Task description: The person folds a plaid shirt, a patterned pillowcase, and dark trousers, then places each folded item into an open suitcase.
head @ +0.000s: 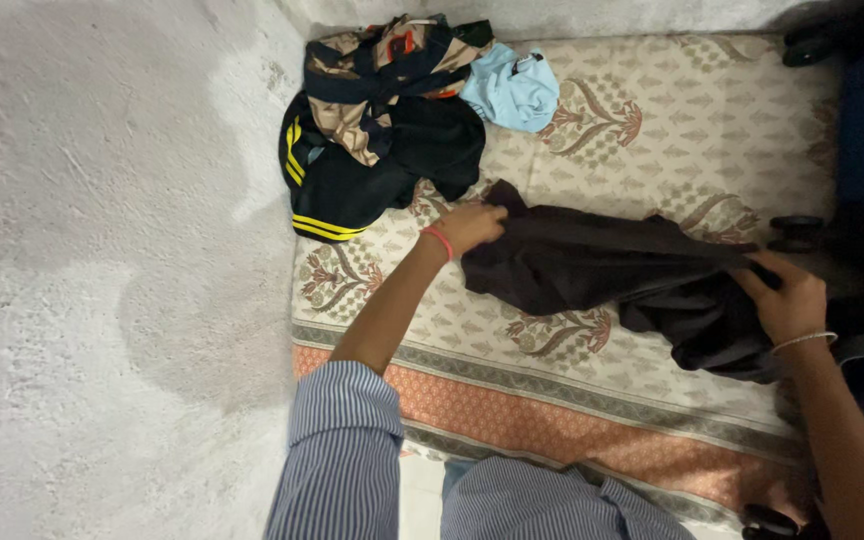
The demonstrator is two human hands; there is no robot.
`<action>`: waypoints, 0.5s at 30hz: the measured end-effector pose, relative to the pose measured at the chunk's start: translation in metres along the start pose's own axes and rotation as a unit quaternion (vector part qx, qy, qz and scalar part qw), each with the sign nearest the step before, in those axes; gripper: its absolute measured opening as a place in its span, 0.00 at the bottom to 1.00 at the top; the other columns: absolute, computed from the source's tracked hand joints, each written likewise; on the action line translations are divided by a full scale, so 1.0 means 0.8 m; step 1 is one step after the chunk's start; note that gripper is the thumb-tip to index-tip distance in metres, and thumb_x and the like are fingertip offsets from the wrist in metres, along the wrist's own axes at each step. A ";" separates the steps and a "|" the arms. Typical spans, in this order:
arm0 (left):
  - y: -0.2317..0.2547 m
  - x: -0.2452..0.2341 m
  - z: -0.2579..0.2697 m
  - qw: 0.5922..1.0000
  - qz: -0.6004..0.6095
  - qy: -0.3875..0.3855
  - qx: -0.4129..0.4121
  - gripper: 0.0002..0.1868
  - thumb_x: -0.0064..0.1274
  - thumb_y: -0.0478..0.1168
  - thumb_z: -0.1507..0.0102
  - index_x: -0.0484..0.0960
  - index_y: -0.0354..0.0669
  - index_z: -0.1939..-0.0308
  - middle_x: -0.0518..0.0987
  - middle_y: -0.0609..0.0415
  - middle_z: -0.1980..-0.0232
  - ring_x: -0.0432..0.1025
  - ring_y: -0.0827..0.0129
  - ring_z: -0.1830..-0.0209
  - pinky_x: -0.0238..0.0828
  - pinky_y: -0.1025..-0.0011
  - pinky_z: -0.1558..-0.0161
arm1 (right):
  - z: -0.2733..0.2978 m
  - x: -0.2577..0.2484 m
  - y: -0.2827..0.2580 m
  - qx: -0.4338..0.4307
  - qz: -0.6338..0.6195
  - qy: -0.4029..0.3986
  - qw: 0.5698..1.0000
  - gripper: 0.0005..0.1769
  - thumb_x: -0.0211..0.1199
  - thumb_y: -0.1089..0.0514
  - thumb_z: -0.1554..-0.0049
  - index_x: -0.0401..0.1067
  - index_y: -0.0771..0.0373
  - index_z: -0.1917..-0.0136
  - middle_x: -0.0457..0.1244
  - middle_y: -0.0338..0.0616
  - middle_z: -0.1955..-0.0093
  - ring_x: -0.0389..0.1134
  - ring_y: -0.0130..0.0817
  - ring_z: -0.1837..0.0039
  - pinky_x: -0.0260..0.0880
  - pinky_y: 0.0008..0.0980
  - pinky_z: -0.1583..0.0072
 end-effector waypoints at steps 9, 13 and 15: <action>0.028 -0.009 -0.004 0.922 -0.307 0.237 0.011 0.17 0.49 0.43 0.39 0.86 0.41 0.51 0.72 0.50 0.28 0.59 0.57 0.25 0.52 0.56 0.28 | -0.003 0.014 -0.029 0.010 0.038 0.027 0.999 0.16 0.71 0.52 0.37 0.79 0.65 0.42 0.70 0.56 0.45 0.73 0.49 0.43 0.72 0.41 0.38; 0.031 0.042 0.017 0.962 -0.195 0.190 0.014 0.17 0.51 0.45 0.40 0.85 0.40 0.53 0.76 0.50 0.36 0.68 0.58 0.33 0.57 0.57 0.29 | 0.001 0.018 -0.021 0.014 0.028 0.017 0.999 0.16 0.72 0.49 0.36 0.79 0.62 0.43 0.70 0.54 0.45 0.73 0.48 0.43 0.72 0.41 0.38; 0.028 0.052 0.014 0.964 -0.211 0.160 -0.002 0.10 0.50 0.40 0.33 0.84 0.44 0.52 0.78 0.53 0.42 0.73 0.60 0.35 0.63 0.60 0.26 | -0.004 0.018 -0.016 0.035 0.045 0.008 0.998 0.17 0.72 0.48 0.37 0.79 0.62 0.42 0.70 0.56 0.46 0.73 0.51 0.43 0.72 0.43 0.40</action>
Point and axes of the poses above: each hand's wrist, its own z-axis away from the middle knuckle, its own x-axis out of the palm, y = z × x, the point moved 2 cm from there along -z, towards the middle knuckle
